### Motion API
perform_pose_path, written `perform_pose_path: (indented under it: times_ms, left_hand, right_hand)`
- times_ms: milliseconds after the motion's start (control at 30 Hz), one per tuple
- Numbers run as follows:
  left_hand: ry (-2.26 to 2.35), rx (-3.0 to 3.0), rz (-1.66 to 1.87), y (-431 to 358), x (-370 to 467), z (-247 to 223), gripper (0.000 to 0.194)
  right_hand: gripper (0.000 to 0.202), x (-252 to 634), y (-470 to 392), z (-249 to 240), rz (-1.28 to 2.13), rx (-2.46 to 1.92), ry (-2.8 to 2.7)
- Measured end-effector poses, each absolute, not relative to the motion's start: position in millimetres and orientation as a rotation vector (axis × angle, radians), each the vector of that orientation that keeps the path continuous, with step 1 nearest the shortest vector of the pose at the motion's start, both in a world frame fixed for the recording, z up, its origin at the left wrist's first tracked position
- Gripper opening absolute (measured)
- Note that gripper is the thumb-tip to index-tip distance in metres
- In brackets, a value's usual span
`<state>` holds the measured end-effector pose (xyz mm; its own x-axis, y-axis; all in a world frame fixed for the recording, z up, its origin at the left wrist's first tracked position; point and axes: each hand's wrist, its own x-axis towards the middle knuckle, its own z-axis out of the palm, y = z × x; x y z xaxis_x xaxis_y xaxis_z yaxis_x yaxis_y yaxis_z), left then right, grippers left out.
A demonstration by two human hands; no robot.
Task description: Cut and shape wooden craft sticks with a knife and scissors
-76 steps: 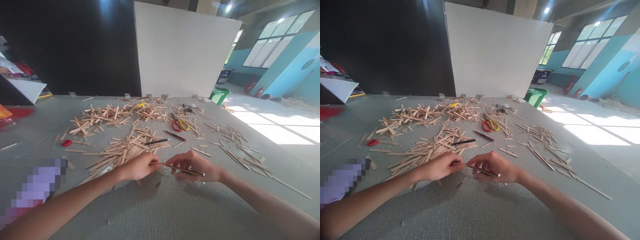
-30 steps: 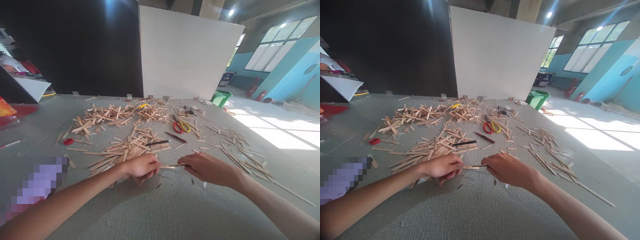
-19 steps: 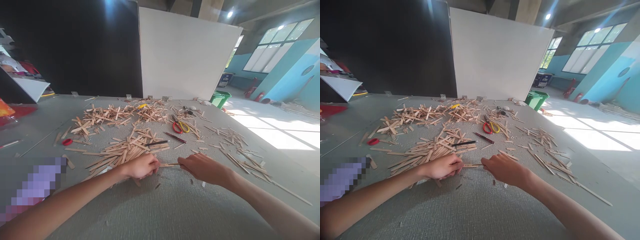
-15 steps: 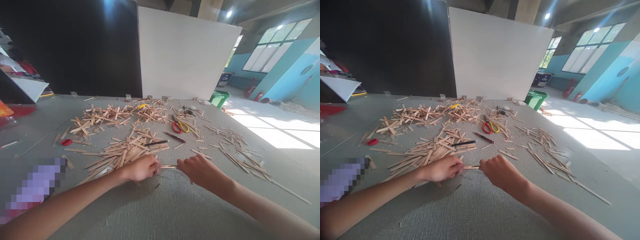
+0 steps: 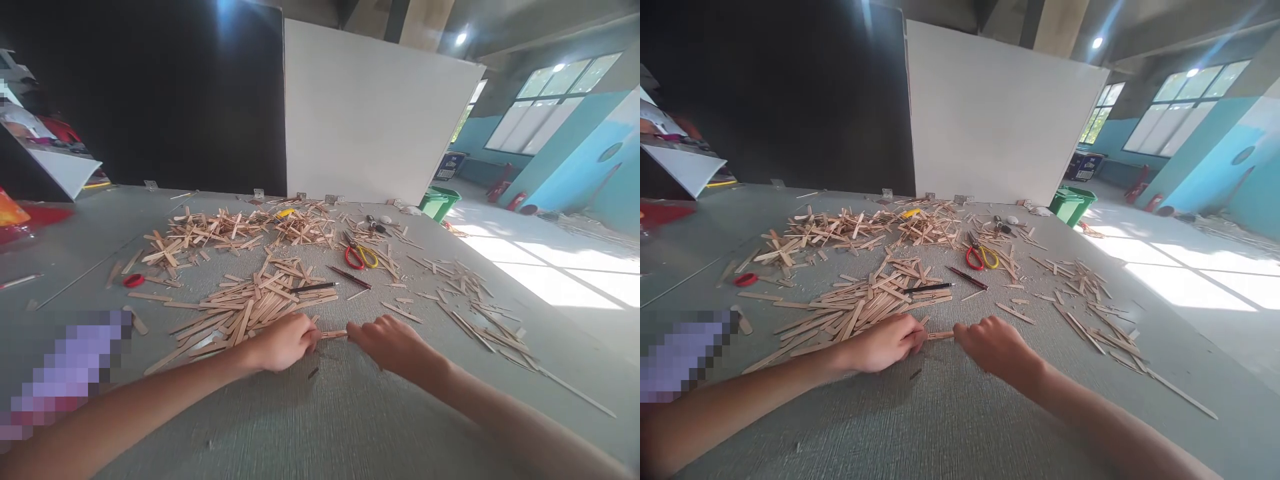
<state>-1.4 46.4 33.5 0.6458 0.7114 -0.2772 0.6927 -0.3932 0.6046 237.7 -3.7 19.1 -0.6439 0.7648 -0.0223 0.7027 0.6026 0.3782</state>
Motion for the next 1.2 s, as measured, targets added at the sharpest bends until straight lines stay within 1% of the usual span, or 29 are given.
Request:
perform_pose_path:
  times_ms: [67,133,233,300,433,467,500,600,633,767,800,933,967,1100,1200]
  left_hand:
    - [1.097,2.195,0.059,43,0,33,0.035]
    - [1.119,2.228,0.076,39,0,32,0.035]
    - [1.165,2.255,0.087,37,1,29,0.034]
    - [1.179,2.262,0.088,36,1,28,0.035]
    - [1.136,2.286,0.099,34,2,29,0.04]
    - [1.128,2.293,0.106,33,2,28,0.041]
    - [1.128,2.298,0.115,32,2,28,0.042]
    - [1.154,2.308,0.13,31,3,27,0.042]
    - [1.16,2.31,0.131,31,3,26,0.041]
    - [1.148,2.331,0.128,32,4,25,0.04]
    - [1.143,2.337,0.125,32,4,25,0.041]
    - [1.161,2.348,0.117,32,5,24,0.043]
    - [1.171,2.351,0.117,31,6,24,0.043]
    - [1.183,2.369,0.114,29,7,24,0.043]
    - [1.198,2.377,0.129,28,8,23,0.042]
  right_hand:
    - [0.021,232,-11,17,0.611,1.295,2.588]
    - [0.023,232,-12,15,0.637,1.305,2.585]
    - [0.018,237,-4,15,0.482,1.202,2.686]
    - [0.016,239,-1,14,0.455,1.19,2.724]
    - [0.025,235,-9,12,0.715,1.311,2.644]
    - [0.025,235,-10,12,0.731,1.321,2.628]
    - [0.024,234,-10,13,0.705,1.314,2.627]
    - [0.018,234,-6,15,0.484,1.207,2.668]
    - [0.018,234,-6,16,0.469,1.194,2.668]
    - [0.024,228,-11,16,0.736,1.327,2.578]
    - [0.025,228,-11,15,0.745,1.327,2.576]
    - [0.018,233,-2,15,0.521,1.211,2.676]
    - [0.018,234,-1,15,0.509,1.21,2.683]
    - [0.025,226,-13,12,0.733,1.36,2.627]
    - [0.028,219,-21,10,0.755,1.397,2.609]
